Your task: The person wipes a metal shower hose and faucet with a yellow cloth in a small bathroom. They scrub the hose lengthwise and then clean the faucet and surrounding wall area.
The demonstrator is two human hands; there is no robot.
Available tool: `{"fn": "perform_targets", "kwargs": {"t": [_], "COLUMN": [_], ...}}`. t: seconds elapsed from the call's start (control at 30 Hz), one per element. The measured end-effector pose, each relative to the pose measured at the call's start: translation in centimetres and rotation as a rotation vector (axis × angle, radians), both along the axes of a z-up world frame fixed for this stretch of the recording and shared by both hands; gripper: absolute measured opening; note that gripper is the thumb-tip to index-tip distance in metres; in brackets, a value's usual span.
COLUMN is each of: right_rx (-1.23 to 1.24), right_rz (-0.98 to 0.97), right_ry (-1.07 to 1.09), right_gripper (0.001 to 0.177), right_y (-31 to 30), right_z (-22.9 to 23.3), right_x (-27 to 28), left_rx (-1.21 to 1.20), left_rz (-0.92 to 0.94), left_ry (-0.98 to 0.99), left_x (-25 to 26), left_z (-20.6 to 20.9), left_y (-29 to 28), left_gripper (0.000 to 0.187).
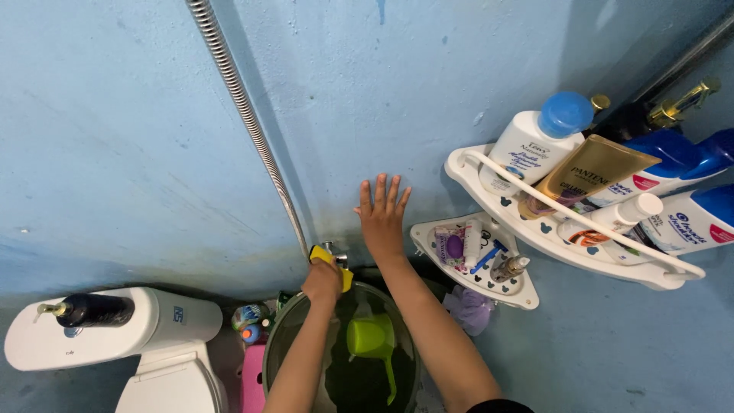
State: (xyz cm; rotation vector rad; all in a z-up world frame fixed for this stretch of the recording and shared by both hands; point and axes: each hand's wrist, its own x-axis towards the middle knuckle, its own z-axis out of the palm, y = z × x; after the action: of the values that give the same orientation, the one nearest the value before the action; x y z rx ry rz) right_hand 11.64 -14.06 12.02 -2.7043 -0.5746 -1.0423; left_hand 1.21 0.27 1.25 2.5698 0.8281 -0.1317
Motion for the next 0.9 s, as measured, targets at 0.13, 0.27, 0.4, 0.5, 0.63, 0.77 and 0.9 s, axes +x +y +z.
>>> {"fn": "perform_targets", "kwargs": {"t": [0.13,0.27,0.4,0.5,0.63,0.77,0.9], "right_rx": [-0.028,-0.034,-0.053,-0.042,-0.05,-0.04,-0.042], "right_rz": [-0.009,-0.032,-0.027,-0.023,-0.018,-0.013,-0.015], "right_ry": [0.008,-0.009,-0.01,-0.025,-0.014,-0.012,-0.024], "right_gripper": [0.112,0.111,0.11,0.109,0.107,0.108,0.109], "right_y": [-0.1,0.0,-0.1,0.1,0.0,0.1,0.0], "right_z": [-0.2,-0.2,0.1,-0.1,-0.3,-0.2,-0.6], "right_x": [-0.1,0.0,-0.2,-0.1,-0.1,-0.1,0.1], "left_rx": [0.058,0.01,-0.006,-0.012,-0.086,-0.097,-0.093], "left_rz": [-0.006,-0.036,-0.04,-0.018,-0.036,-0.095,-0.096], "left_ry": [-0.048,0.009,-0.017,-0.015,-0.09,-0.201,-0.112], "left_x": [0.1,-2.2,-2.1,-0.5,0.9,-0.1,-1.4], "left_z": [-0.5,-1.4,-0.5,-0.7,0.4,-5.3,-5.3], "left_y": [-0.3,-0.9,-0.8,-0.1,-0.3,0.1,-0.1], "left_gripper": [0.049,0.035,0.037,0.038,0.045,0.037,0.032]}}
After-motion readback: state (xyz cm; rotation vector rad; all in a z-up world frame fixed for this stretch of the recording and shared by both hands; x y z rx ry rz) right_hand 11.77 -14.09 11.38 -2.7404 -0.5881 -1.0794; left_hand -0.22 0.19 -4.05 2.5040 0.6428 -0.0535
